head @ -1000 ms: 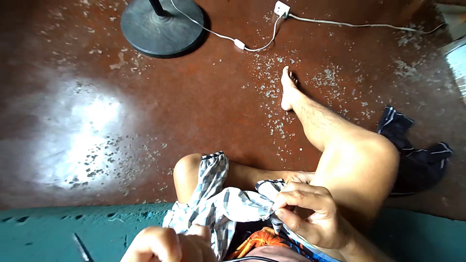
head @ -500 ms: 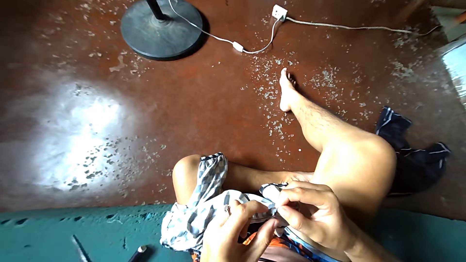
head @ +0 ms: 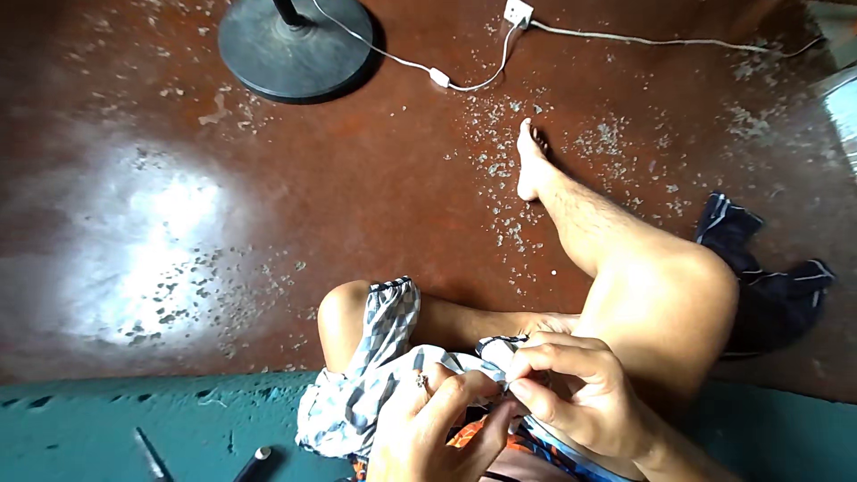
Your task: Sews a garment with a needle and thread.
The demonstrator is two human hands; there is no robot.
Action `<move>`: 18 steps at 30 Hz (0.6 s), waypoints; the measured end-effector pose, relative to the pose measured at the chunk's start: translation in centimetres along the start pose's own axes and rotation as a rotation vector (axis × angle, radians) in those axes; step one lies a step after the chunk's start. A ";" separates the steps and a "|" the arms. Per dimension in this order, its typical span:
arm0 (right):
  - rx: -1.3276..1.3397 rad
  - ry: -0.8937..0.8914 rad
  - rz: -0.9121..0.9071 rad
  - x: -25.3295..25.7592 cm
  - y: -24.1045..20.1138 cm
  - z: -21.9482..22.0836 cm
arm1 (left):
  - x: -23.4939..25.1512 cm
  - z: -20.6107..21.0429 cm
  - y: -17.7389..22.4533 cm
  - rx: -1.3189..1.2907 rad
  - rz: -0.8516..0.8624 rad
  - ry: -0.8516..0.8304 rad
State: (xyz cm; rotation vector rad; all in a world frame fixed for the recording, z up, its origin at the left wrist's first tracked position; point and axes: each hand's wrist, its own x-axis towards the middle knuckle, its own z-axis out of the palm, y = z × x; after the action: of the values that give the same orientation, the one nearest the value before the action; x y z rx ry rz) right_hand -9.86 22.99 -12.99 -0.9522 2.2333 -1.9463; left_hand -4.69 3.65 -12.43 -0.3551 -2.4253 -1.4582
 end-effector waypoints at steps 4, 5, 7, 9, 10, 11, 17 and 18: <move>-0.012 -0.015 0.001 0.0 0.1 -0.1 | 0.2 -0.2 0.0 -0.006 0.005 -0.003; -0.013 -0.017 0.003 0.0 0.1 -0.2 | 0.3 -0.4 -0.1 -0.022 0.000 -0.016; -0.008 -0.033 0.014 0.0 0.1 -0.3 | 0.4 -0.7 -0.3 -0.075 -0.012 -0.048; 0.022 -0.055 0.032 0.0 0.1 -0.4 | 0.5 -0.9 -0.6 -0.156 -0.025 -0.090; 0.047 -0.069 0.046 0.0 0.0 -0.4 | 0.5 -1.0 -0.7 -0.205 -0.040 -0.117; 0.075 -0.084 0.061 0.0 0.0 -0.4 | 0.5 -1.1 -0.8 -0.254 -0.057 -0.142; 0.201 -0.173 0.116 0.2 0.0 -0.9 | 0.6 -1.1 -1.3 -0.444 -0.155 -0.231; 0.206 -0.177 0.118 0.2 0.0 -1.0 | 0.6 -1.1 -1.3 -0.452 -0.167 -0.235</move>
State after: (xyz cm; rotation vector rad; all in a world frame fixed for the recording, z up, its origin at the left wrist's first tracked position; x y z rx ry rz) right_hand -10.40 23.76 -12.70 -0.9041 1.9068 -1.9126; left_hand -5.60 2.13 -12.81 -0.4481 -2.3205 -2.1538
